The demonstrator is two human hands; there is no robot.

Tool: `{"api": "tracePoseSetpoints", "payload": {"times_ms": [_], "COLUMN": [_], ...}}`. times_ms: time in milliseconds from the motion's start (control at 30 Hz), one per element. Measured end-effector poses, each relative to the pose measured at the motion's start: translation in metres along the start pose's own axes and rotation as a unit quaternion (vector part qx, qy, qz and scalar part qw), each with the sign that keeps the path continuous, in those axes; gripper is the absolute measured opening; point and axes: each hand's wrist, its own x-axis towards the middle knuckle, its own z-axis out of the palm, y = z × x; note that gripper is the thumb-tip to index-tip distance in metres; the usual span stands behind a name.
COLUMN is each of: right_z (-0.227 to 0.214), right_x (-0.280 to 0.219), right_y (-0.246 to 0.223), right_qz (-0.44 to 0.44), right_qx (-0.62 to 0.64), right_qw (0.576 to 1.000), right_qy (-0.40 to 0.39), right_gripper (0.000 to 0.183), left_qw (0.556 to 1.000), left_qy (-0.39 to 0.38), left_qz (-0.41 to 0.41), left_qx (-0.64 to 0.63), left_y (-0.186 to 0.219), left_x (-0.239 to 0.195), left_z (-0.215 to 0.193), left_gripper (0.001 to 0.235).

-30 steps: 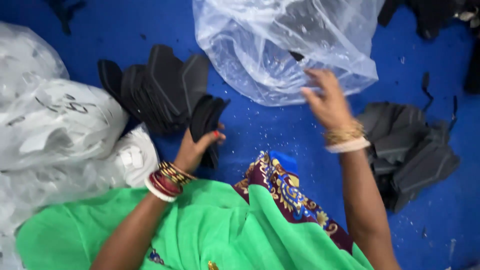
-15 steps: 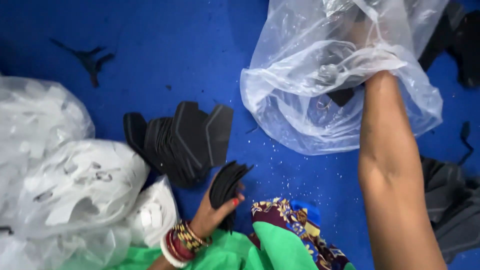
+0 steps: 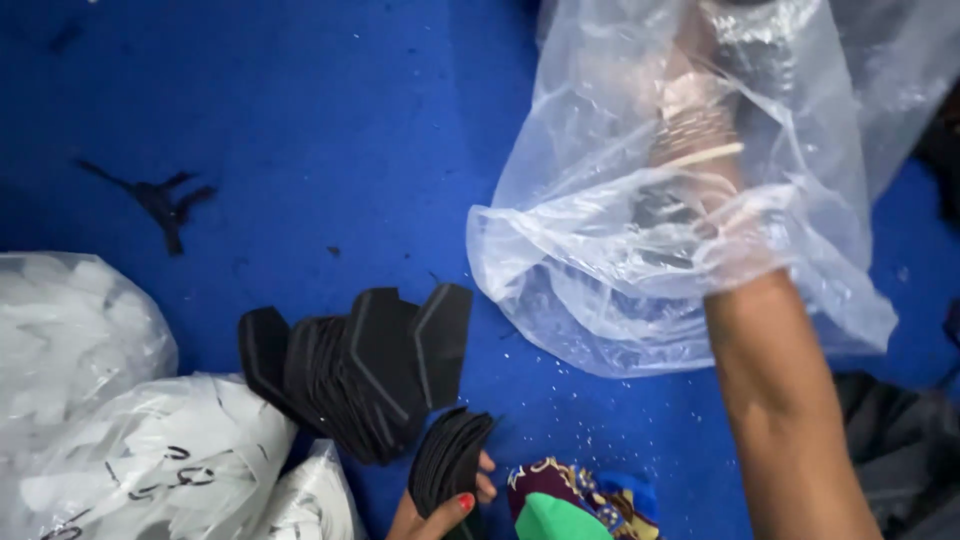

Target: The person sorts and organizes black shoe components on a blue floor.

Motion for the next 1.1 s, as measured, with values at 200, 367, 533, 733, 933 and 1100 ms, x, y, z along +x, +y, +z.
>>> {"api": "tracePoseSetpoints", "payload": {"times_ms": [200,367,533,733,933,1100], "right_z": [0.001,0.0,-0.029,-0.037,-0.072,-0.109], "right_x": [-0.031,-0.026,0.096,0.095,0.083,0.059], "right_y": [-0.001,-0.014,0.016,0.033,0.023,0.02], "right_qz": [0.006,-0.003,-0.004,0.006,0.011,0.015], "right_qx": [0.013,0.028,0.016,0.011,0.015,0.013], "right_qw": [0.999,0.999,0.998,0.996,0.995,0.994], "right_qy": [-0.03,-0.041,-0.057,-0.09,-0.101,-0.107], "right_gripper": [0.058,0.059,0.061,0.062,0.064,0.065], "left_qw": [1.0,0.999,0.999,0.997,0.999,0.998], "left_qy": [0.009,0.023,0.021,0.023,-0.031,-0.052], "left_qz": [-0.01,-0.02,-0.023,-0.064,-0.013,0.021], "left_qx": [0.013,-0.014,-0.039,-0.045,0.002,-0.003], "left_y": [-0.01,0.009,-0.008,0.011,0.038,0.052], "left_x": [-0.003,-0.005,-0.006,-0.003,-0.002,-0.011], "left_z": [-0.009,-0.009,-0.018,-0.003,0.001,0.012], "left_gripper": [0.067,0.072,0.07,0.073,0.068,0.063]}}
